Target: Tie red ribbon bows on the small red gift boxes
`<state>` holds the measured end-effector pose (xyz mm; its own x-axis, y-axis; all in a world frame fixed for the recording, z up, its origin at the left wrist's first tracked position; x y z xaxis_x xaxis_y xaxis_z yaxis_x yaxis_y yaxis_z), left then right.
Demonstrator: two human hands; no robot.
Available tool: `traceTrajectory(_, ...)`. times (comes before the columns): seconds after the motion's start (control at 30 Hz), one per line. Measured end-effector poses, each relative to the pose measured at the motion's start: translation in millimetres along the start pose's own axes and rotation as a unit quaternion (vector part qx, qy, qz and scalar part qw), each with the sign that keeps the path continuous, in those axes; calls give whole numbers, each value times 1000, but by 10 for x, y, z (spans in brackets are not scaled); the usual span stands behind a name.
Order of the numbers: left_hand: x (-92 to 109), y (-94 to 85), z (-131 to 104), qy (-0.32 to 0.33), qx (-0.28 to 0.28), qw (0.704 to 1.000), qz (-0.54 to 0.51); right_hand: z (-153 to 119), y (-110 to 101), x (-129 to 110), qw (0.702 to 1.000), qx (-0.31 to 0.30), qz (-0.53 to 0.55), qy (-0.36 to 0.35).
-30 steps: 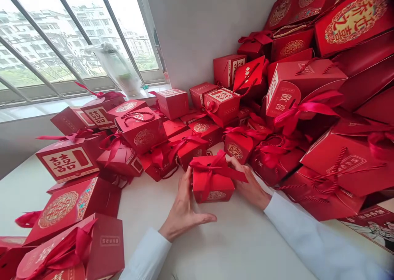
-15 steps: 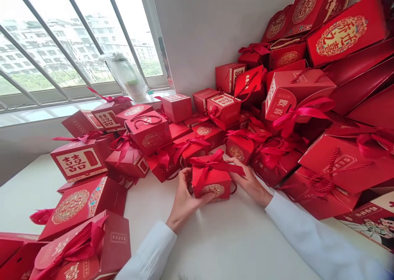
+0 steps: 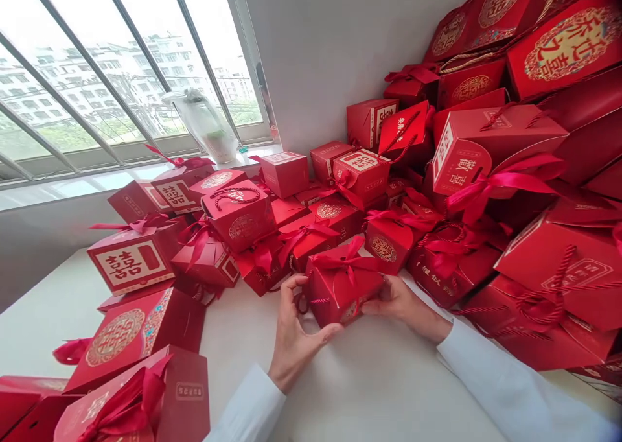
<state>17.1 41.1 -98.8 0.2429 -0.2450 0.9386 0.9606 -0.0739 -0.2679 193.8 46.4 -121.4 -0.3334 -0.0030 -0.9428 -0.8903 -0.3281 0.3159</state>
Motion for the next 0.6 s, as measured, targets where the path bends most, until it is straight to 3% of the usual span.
traceTrajectory(0.17, -60, -16, 33, -24, 3, 999, -21, 31, -241, 46, 996, 74, 45, 3)
traceTrajectory(0.4, -69, 22, 12, -91, -20, 993, -68, -8, -333, 18, 992, 98, 34, 68)
traceTrajectory(0.6, 287, -355, 31, -184, 59, 977, -91, -12, -393, -304, 989, 134, 57, 14)
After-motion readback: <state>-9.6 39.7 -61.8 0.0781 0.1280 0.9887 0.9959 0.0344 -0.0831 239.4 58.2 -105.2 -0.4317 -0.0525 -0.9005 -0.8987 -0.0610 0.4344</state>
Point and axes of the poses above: each hand's wrist, its own z-axis towards the middle knuckle, its own y-axis out of the palm, x = y × z, the point moved 7 cm from there along z, towards the middle knuckle, and after that the axes turned 7 degrees about z, right-handed, at the moved point
